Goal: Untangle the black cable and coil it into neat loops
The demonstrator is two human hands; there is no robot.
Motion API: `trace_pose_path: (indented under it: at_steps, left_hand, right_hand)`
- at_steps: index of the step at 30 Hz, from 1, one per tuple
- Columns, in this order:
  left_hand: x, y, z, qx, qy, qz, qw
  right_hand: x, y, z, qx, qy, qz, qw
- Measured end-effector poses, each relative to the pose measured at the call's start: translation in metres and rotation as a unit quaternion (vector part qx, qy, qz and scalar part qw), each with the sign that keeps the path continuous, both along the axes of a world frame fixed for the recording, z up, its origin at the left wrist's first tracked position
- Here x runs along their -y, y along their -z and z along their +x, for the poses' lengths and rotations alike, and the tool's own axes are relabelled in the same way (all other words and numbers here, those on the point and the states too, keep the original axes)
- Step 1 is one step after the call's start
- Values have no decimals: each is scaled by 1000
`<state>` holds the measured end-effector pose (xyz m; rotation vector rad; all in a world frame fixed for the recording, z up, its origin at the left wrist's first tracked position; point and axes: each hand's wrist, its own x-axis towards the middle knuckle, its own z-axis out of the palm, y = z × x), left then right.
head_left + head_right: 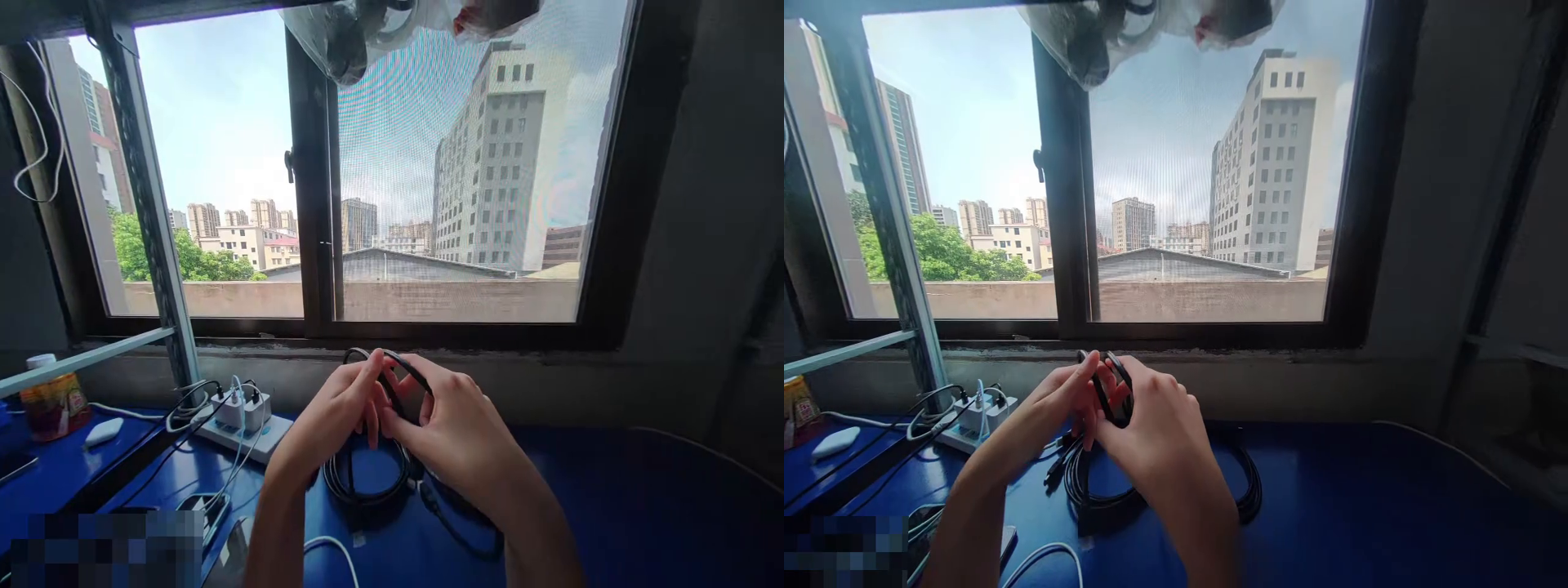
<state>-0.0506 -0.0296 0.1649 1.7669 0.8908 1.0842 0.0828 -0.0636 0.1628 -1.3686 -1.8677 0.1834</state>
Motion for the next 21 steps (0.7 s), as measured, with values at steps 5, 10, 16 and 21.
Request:
trace_pose_path:
  at_steps: [5,10,16,21]
  left_hand:
    - [5,-6,-13,-5,-190,144,971]
    - [5,-4,-27,31,-276,289,916]
    - [-9,3,-23,36,-117,198,972]
    - [-8,2,-14,103,-187,20,977]
  right_hand:
    - [-3,0,0,-17,43,55,997]
    - [0,1,-2,-84,-7,124,989]
    - [8,-2,-2,-161,-170,154,960]
    - [5,-8,10,-144,-39,207,967]
